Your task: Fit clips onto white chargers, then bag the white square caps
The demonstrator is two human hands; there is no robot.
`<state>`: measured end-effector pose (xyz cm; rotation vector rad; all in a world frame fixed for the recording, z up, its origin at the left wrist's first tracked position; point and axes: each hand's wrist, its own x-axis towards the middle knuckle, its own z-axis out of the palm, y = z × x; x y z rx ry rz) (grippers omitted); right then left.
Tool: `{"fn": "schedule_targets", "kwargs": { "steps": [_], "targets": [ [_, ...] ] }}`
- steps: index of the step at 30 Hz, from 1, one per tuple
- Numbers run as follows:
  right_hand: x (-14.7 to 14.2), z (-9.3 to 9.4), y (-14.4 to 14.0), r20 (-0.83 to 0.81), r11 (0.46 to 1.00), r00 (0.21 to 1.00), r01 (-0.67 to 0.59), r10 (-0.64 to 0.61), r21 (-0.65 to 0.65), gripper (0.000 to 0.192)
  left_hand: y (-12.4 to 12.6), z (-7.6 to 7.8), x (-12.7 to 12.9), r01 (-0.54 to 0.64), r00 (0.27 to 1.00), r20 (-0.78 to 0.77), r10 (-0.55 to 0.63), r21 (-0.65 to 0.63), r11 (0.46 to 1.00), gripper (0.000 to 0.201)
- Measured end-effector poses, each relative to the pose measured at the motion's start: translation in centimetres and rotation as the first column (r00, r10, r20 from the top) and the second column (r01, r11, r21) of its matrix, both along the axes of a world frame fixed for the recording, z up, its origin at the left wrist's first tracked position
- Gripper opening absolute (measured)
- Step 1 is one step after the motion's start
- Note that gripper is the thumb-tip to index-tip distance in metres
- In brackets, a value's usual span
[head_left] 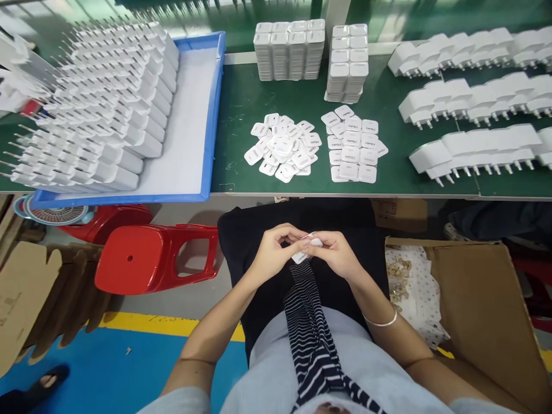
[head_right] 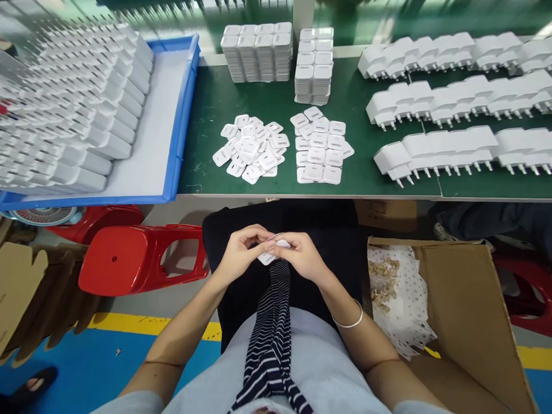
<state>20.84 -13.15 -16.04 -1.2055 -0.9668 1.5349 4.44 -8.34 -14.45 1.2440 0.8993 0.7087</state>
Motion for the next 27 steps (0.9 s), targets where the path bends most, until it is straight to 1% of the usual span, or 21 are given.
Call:
{"fn": "schedule_targets", "kwargs": {
  "steps": [2, 4, 7, 8, 9, 10, 11, 12, 13, 14, 15, 16, 17, 18, 19, 20, 22, 23, 24, 25, 27],
  "targets": [
    [-0.2, 0.1, 0.0, -0.012, 1.0, 1.0, 0.009, -0.009, 0.011, 0.012, 0.0, 0.1, 0.2, -0.031, 0.998, 0.047, 0.036, -0.112, 0.993, 0.018],
    [-0.4, 0.4, 0.0, -0.021, 0.999, 0.999, 0.031, -0.03, 0.023, 0.012, 0.3, 0.0, 0.4, -0.076, 0.995, 0.057, 0.088, -0.176, 0.981, 0.019],
    [-0.6, 0.8, -0.3, -0.041, 0.999, 0.998, 0.041, -0.041, 0.009, 0.011, 1.5, -0.2, 0.5, -0.183, 0.981, 0.035, 0.192, -0.167, 0.969, 0.021],
    [-0.6, 1.0, -0.4, -0.049, 0.999, 0.998, 0.036, -0.036, -0.004, 0.011, 2.0, -0.3, 0.4, -0.243, 0.968, 0.031, 0.25, -0.137, 0.96, 0.021],
    [-0.5, 1.2, -0.6, -0.056, 0.999, 0.998, 0.029, -0.031, -0.02, 0.01, 2.6, -0.3, 0.2, -0.321, 0.946, 0.019, 0.323, -0.066, 0.945, 0.02],
    [-0.5, 1.3, -0.8, -0.062, 0.999, 0.998, 0.032, -0.034, -0.037, 0.01, 3.0, -0.3, -0.1, -0.396, 0.918, -0.007, 0.397, 0.051, 0.917, 0.019],
    [-0.4, 1.4, -1.0, -0.063, 0.997, 0.997, 0.05, -0.054, -0.053, 0.009, 3.3, -0.2, -0.4, -0.444, 0.886, -0.042, 0.462, 0.209, 0.871, 0.018],
    [-0.2, 1.5, -1.2, -0.061, 0.994, 0.994, 0.09, -0.094, -0.068, 0.009, 3.3, -0.1, -0.7, -0.446, 0.856, -0.079, 0.512, 0.388, 0.807, 0.016],
    [-0.1, 1.5, -1.3, -0.055, 0.987, 0.988, 0.141, -0.146, -0.083, 0.009, 3.1, 0.1, -0.9, -0.396, 0.833, -0.115, 0.541, 0.558, 0.729, 0.013],
    [-0.1, 1.5, -1.3, -0.046, 0.976, 0.978, 0.198, -0.203, -0.095, 0.01, 2.7, 0.3, -1.0, -0.312, 0.823, -0.147, 0.548, 0.689, 0.654, 0.01],
    [0.0, 1.5, -1.2, -0.037, 0.963, 0.967, 0.247, -0.252, -0.104, 0.011, 2.1, 0.5, -1.1, -0.224, 0.828, -0.172, 0.533, 0.77, 0.597, 0.008],
    [0.0, 1.4, -1.1, -0.03, 0.954, 0.958, 0.28, -0.285, -0.11, 0.013, 1.4, 0.7, -1.0, -0.152, 0.841, -0.186, 0.508, 0.82, 0.552, 0.01],
    [0.0, 1.4, -1.0, -0.026, 0.95, 0.955, 0.292, -0.297, -0.112, 0.014, 0.7, 0.8, -0.9, -0.094, 0.859, -0.197, 0.472, 0.846, 0.524, 0.013],
    [-0.1, 1.3, -0.9, -0.028, 0.951, 0.955, 0.29, -0.295, -0.11, 0.014, 0.0, 0.9, -0.8, -0.047, 0.879, -0.212, 0.427, 0.852, 0.522, 0.016],
    [-0.1, 1.3, -0.8, -0.036, 0.955, 0.959, 0.278, -0.283, -0.104, 0.014, -0.5, 1.0, -0.6, -0.012, 0.899, -0.231, 0.371, 0.837, 0.548, 0.018],
    [-0.2, 1.3, -0.8, -0.044, 0.961, 0.963, 0.26, -0.265, -0.094, 0.012, -0.9, 1.1, -0.5, 0.019, 0.918, -0.251, 0.306, 0.8, 0.6, 0.018],
    [-0.3, 1.4, -0.8, -0.054, 0.974, 0.973, 0.22, -0.223, -0.059, 0.01, -1.2, 1.2, -0.3, 0.057, 0.945, -0.274, 0.178, 0.676, 0.735, 0.016],
    [-0.4, 1.4, -0.8, -0.051, 0.979, 0.978, 0.202, -0.204, -0.037, 0.01, -1.2, 1.2, -0.3, 0.057, 0.952, -0.272, 0.138, 0.604, 0.795, 0.014],
    [-0.4, 1.5, -0.9, -0.042, 0.982, 0.981, 0.19, -0.19, -0.018, 0.011, -1.2, 1.2, -0.3, 0.048, 0.958, -0.264, 0.114, 0.536, 0.843, 0.012],
    [-0.4, 1.5, -1.0, -0.029, 0.983, 0.983, 0.182, -0.182, -0.003, 0.011, -1.1, 1.2, -0.3, 0.031, 0.962, -0.253, 0.105, 0.48, 0.876, 0.011],
    [-0.5, 1.5, -1.1, -0.003, 0.984, 0.984, 0.178, -0.178, 0.014, 0.012, -0.9, 1.0, -0.4, -0.018, 0.968, -0.223, 0.113, 0.39, 0.921, 0.012]
  ]
}}
